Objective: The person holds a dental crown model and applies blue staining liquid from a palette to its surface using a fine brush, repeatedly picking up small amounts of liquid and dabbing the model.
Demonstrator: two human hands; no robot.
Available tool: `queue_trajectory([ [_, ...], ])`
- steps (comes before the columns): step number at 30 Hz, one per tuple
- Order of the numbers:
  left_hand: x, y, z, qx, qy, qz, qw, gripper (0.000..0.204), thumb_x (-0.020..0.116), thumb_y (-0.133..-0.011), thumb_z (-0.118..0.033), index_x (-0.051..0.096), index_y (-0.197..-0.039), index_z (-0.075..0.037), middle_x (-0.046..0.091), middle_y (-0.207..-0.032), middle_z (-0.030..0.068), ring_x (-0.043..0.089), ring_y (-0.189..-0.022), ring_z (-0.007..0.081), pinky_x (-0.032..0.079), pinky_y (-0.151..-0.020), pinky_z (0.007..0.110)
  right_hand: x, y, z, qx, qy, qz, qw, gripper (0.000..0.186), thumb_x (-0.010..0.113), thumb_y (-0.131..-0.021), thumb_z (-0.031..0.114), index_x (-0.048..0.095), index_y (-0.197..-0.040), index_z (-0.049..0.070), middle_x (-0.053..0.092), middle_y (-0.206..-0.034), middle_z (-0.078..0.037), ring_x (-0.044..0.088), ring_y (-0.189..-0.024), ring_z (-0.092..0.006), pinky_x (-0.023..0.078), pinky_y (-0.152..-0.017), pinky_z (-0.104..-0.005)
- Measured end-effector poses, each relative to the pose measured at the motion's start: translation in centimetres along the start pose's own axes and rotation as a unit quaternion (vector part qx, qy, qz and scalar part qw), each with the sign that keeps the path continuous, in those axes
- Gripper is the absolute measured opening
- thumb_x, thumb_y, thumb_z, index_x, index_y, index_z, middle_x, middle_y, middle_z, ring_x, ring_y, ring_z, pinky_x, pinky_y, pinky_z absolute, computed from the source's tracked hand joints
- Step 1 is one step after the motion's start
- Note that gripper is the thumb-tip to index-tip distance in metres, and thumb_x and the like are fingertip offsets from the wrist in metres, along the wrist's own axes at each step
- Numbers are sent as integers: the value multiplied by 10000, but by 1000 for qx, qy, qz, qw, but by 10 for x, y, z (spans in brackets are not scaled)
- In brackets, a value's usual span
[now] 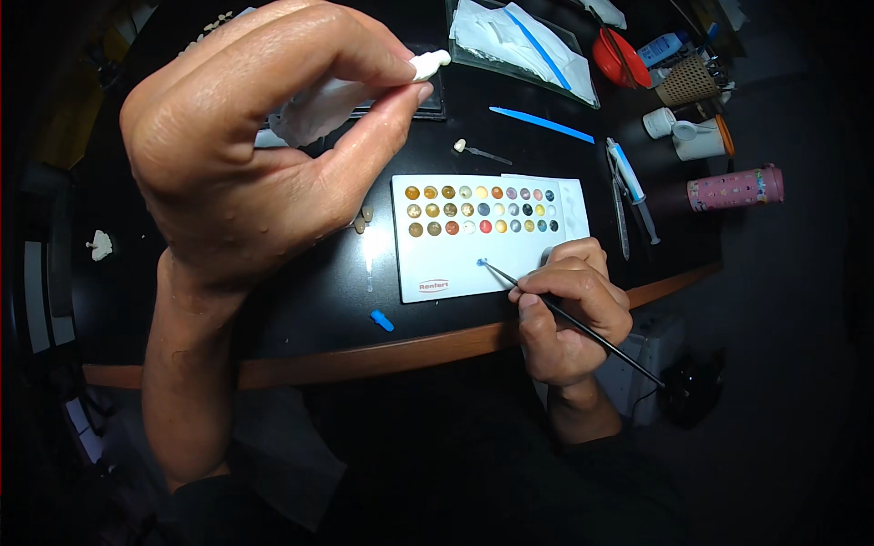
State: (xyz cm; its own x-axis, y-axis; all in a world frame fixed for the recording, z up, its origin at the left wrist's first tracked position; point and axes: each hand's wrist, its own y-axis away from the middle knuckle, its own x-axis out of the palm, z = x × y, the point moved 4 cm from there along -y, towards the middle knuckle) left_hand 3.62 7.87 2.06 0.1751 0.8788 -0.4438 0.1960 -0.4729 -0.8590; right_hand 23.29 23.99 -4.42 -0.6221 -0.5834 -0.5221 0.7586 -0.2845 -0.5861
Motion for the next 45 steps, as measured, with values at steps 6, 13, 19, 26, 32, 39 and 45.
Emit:
queue_trajectory([
  [6, 10, 13, 7, 4, 37, -89, 995, 201, 811, -715, 156, 719, -849, 37, 748, -853, 154, 744, -808, 197, 580, -707, 267, 1, 1, 0, -5, -5, 2, 1000, 127, 677, -658, 66, 737, -769, 59, 681, -659, 5, 558, -700, -149, 358, -741, -319],
  [13, 3, 2, 4, 38, -3, 4, 999, 202, 813, -713, 157, 722, -852, 42, 747, -851, 158, 747, -815, 203, 581, -713, 269, 2, 1, 0, -4, 4, 10, 1000, 135, 678, -642, 62, 739, -762, 63, 683, -660, 8, 567, -705, -156, 362, -746, -320],
  [19, 7, 8, 7, 4, 20, -54, 998, 205, 813, -713, 158, 725, -862, 48, 747, -856, 162, 749, -817, 206, 585, -716, 271, 2, 3, -3, -14, -10, 0, 1000, 141, 681, -642, 62, 738, -772, 60, 685, -662, 4, 568, -699, -157, 365, -742, -317],
  [26, 3, 4, 6, 38, -3, 3, 999, 207, 818, -712, 153, 728, -865, 47, 749, -858, 162, 751, -816, 204, 593, -705, 267, 2, 2, -2, -16, -12, 1, 1000, 130, 674, -648, 58, 730, -765, 57, 680, -656, 2, 559, -694, -150, 364, -727, -320],
  [32, 4, 1, 4, 35, 4, 4, 999, 213, 823, -707, 152, 728, -863, 43, 749, -854, 158, 749, -810, 201, 591, -692, 265, 2, 2, -2, -17, -11, -1, 1000, 136, 664, -643, 56, 729, -762, 52, 676, -649, -4, 552, -687, -148, 360, -725, -320],
  [39, 3, 1, 3, 32, 4, 2, 999, 210, 821, -702, 155, 726, -851, 42, 748, -847, 155, 748, -805, 198, 588, -691, 262, 3, 2, -2, -13, -11, 0, 1000, 130, 659, -641, 54, 727, -752, 51, 671, -644, -8, 551, -686, -151, 361, -726, -323],
  [45, 3, 2, 4, 28, 4, 2, 1000, 214, 827, -700, 146, 737, -861, 38, 753, -854, 154, 752, -814, 201, 589, -699, 267, 2, 2, -3, -13, -13, -8, 1000, 128, 657, -644, 52, 725, -752, 49, 666, -639, -13, 551, -682, -156, 365, -727, -324],
])
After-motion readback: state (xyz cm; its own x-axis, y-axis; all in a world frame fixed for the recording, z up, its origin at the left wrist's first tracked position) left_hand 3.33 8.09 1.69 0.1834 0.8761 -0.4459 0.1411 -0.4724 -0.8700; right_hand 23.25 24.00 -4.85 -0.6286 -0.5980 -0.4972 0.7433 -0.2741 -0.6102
